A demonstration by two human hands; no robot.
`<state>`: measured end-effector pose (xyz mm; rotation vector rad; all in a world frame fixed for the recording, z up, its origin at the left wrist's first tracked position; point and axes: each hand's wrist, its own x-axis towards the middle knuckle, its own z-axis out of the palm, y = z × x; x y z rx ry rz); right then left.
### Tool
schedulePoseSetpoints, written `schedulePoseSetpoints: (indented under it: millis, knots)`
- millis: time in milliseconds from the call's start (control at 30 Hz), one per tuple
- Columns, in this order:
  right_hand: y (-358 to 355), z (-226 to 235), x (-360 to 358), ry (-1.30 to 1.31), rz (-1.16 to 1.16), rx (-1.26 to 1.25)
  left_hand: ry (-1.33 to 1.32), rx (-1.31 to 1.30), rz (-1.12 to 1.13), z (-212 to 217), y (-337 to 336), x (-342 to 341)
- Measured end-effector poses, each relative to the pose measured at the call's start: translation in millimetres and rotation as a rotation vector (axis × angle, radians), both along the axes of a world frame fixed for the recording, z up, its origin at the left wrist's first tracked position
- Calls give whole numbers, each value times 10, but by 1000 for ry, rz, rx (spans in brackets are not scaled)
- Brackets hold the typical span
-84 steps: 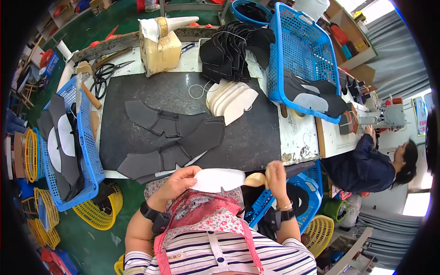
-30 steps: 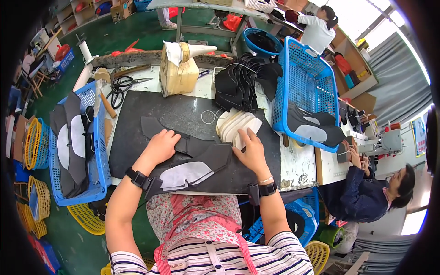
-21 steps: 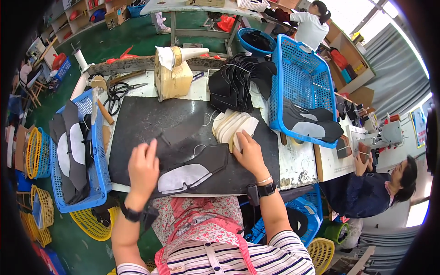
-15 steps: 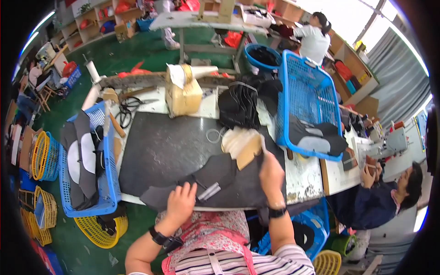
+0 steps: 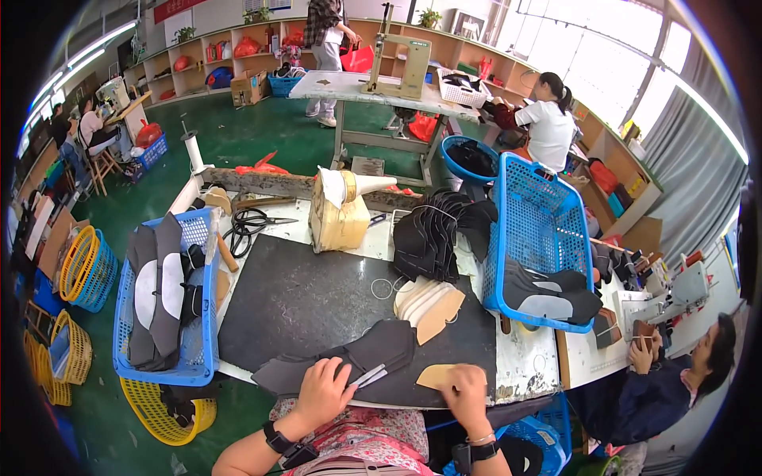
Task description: The person repeatedly aligns a white fabric piece and a tan piece onto a black fabric piece by hand. Finally, the person gathers a stack of the black fabric pieces and secures them with a rubber band.
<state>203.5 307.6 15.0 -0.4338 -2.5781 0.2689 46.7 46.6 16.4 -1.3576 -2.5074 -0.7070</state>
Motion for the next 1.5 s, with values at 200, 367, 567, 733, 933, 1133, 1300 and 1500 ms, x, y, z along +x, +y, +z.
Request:
schedulePoseSetpoints:
  millis: [200, 367, 567, 733, 933, 1133, 1300, 1500]
  knots:
    - [-87, -237, -109, -79, 212, -168, -114, 112, -244, -2, 208, 173]
    - [6, -211, -139, -51, 282, -269, -255, 124, -433, -120, 443, 241]
    - [-7, -206, -170, -72, 254, -192, -287, 110, -554, -259, 782, 337]
    - [33, -144, -159, -15, 146, -223, -249, 41, -497, -374, 1083, 497]
    - [-73, 632, 93, 561, -214, -130, -294, -211, -452, -220, 1239, 511]
    - [-319, 431, 42, 294, 176, -55, -1156, 441, -566, -162, 1167, 377]
    - [-563, 240, 17, 244, 260, -374, -1475, 521, -428, -142, 925, 439]
    - [-535, 186, 70, 180, 175, -690, -1199, 429, -366, -127, 870, 429]
